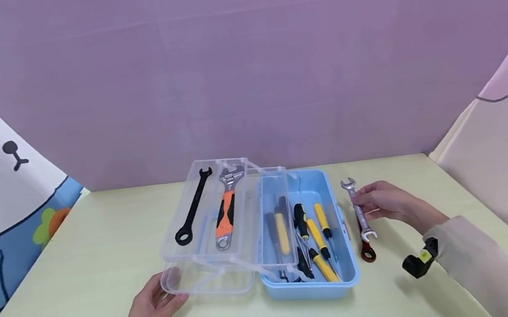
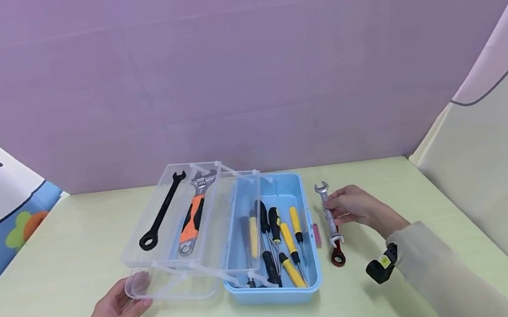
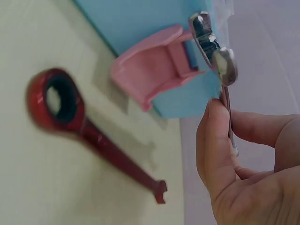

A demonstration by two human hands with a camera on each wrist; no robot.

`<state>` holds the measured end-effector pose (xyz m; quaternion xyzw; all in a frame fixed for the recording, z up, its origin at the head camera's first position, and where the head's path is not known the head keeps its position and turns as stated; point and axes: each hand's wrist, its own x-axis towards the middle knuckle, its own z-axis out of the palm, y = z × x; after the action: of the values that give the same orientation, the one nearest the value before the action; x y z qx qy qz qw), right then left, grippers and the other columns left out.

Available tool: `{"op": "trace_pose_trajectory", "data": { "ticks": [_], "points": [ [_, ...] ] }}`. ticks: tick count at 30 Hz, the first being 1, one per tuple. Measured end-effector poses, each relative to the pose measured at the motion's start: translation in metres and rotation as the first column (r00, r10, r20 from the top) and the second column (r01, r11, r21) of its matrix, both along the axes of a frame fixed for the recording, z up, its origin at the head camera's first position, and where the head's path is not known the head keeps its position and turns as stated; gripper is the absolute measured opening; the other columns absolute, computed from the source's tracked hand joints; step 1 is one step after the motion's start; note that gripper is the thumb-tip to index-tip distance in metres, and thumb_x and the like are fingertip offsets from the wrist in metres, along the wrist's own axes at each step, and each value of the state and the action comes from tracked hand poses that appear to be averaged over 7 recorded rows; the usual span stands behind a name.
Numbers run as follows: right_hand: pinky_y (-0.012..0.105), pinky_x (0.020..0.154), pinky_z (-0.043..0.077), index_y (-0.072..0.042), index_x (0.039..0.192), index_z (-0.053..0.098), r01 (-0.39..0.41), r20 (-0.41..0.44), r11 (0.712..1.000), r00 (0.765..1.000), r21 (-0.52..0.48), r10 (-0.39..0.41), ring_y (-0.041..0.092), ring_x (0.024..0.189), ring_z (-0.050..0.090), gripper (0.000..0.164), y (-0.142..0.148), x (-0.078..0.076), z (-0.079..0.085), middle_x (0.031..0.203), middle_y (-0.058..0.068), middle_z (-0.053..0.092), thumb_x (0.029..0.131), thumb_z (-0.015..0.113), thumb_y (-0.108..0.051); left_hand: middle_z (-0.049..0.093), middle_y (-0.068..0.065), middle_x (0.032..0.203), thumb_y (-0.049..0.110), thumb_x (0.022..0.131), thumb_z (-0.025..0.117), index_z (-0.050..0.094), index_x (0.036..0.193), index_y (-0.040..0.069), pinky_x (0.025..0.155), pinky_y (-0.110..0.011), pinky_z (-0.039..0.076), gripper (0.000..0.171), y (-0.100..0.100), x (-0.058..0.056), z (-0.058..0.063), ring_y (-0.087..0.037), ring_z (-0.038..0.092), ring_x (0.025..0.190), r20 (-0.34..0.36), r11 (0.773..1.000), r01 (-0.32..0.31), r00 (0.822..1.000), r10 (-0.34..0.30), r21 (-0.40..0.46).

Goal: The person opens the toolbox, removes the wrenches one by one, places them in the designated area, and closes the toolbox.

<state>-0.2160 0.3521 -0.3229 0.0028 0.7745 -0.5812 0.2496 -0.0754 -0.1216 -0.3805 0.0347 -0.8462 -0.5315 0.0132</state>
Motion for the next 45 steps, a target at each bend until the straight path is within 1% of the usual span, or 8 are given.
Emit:
{"op": "trace_pose_trajectory", "data": {
  "ticks": [3, 8, 15, 24, 30, 37, 42, 45],
  "points": [
    [0.02, 0.062, 0.056, 0.003, 0.105, 0.053, 0.006, 0.015, 1.0, 1.0, -0.022, -0.005, 0.005, 0.066, 0.06, 0.017, 0.004, 0.001, -0.005, 0.074, -0.005, 0.063, 0.095, 0.053, -0.011, 0.052, -0.03, 0.131, 0.007, 0.084, 0.072, 0.048, 0.129, -0.008, 0.084, -0.006, 0.048, 0.053, -0.001, 0.001, 0.0, 0.02, 0.045, 0.099, -0.001, 1.0, -0.002, 1.0, 0.002, -0.005],
    [0.018, 0.059, 0.055, 0.003, 0.105, 0.053, 0.029, 0.039, 0.999, 0.999, -0.027, -0.028, 0.004, 0.064, 0.059, 0.016, 0.012, 0.002, -0.013, 0.073, -0.006, 0.062, 0.095, 0.053, -0.01, 0.051, -0.03, 0.131, 0.007, 0.084, 0.072, 0.047, 0.13, -0.008, 0.084, -0.005, 0.047, 0.055, -0.003, 0.003, 0.0, 0.021, 0.043, 0.099, 0.017, 1.0, -0.009, 1.0, 0.01, -0.018],
    [0.018, 0.059, 0.055, 0.006, 0.108, 0.052, 0.048, 0.044, 0.999, 0.998, 0.007, -0.048, 0.005, 0.064, 0.059, 0.021, 0.026, 0.003, -0.022, 0.074, -0.005, 0.062, 0.096, 0.052, -0.011, 0.051, -0.032, 0.131, 0.006, 0.084, 0.071, 0.046, 0.129, -0.009, 0.083, -0.005, 0.048, 0.054, -0.005, 0.004, 0.0, 0.022, 0.043, 0.098, 0.013, 1.0, -0.012, 1.0, 0.012, -0.014],
    [0.017, 0.059, 0.055, 0.009, 0.108, 0.051, 0.08, 0.047, 0.997, 0.996, 0.018, -0.08, 0.004, 0.063, 0.059, 0.021, 0.042, 0.007, -0.031, 0.071, -0.005, 0.062, 0.096, 0.05, -0.009, 0.05, -0.033, 0.131, 0.006, 0.084, 0.071, 0.046, 0.13, -0.009, 0.083, -0.005, 0.048, 0.055, -0.004, 0.003, 0.001, 0.022, 0.043, 0.099, 0.005, 1.0, 0.002, 1.0, -0.002, -0.023],
    [0.018, 0.059, 0.056, 0.007, 0.106, 0.052, 0.102, 0.059, 0.994, 0.993, 0.033, -0.104, 0.005, 0.062, 0.059, 0.02, 0.052, 0.011, -0.038, 0.072, -0.005, 0.061, 0.096, 0.051, -0.009, 0.05, -0.033, 0.131, 0.006, 0.085, 0.07, 0.046, 0.13, -0.01, 0.083, -0.005, 0.048, 0.054, -0.003, 0.002, 0.0, 0.021, 0.043, 0.099, -0.003, 1.0, 0.01, 1.0, -0.01, -0.01],
    [0.018, 0.06, 0.057, 0.006, 0.105, 0.052, 0.134, 0.067, 0.99, 0.988, 0.053, -0.137, 0.005, 0.062, 0.059, 0.018, 0.062, 0.015, -0.045, 0.072, -0.004, 0.06, 0.096, 0.051, -0.009, 0.051, -0.033, 0.13, 0.005, 0.083, 0.071, 0.047, 0.128, -0.01, 0.082, -0.005, 0.049, 0.053, -0.001, 0.002, 0.0, 0.02, 0.045, 0.099, -0.008, 1.0, 0.004, 1.0, -0.004, -0.01],
    [0.018, 0.059, 0.056, 0.007, 0.105, 0.053, 0.15, 0.065, 0.986, 0.986, 0.078, -0.155, 0.006, 0.062, 0.058, 0.019, 0.066, 0.015, -0.047, 0.071, -0.003, 0.059, 0.096, 0.053, -0.01, 0.049, -0.034, 0.132, 0.006, 0.084, 0.071, 0.046, 0.13, -0.01, 0.082, -0.005, 0.048, 0.055, -0.001, 0.002, 0.001, 0.022, 0.043, 0.098, 0.014, 1.0, 0.005, 1.0, -0.005, -0.027],
    [0.018, 0.058, 0.056, 0.007, 0.105, 0.054, 0.149, 0.06, 0.985, 0.986, 0.091, -0.155, 0.006, 0.062, 0.058, 0.02, 0.067, 0.016, -0.048, 0.071, -0.003, 0.059, 0.095, 0.053, -0.01, 0.05, -0.034, 0.131, 0.005, 0.084, 0.071, 0.046, 0.129, -0.01, 0.082, -0.005, 0.048, 0.054, 0.0, 0.002, 0.001, 0.022, 0.043, 0.098, 0.002, 1.0, 0.008, 1.0, -0.008, -0.025]
  ]
}}
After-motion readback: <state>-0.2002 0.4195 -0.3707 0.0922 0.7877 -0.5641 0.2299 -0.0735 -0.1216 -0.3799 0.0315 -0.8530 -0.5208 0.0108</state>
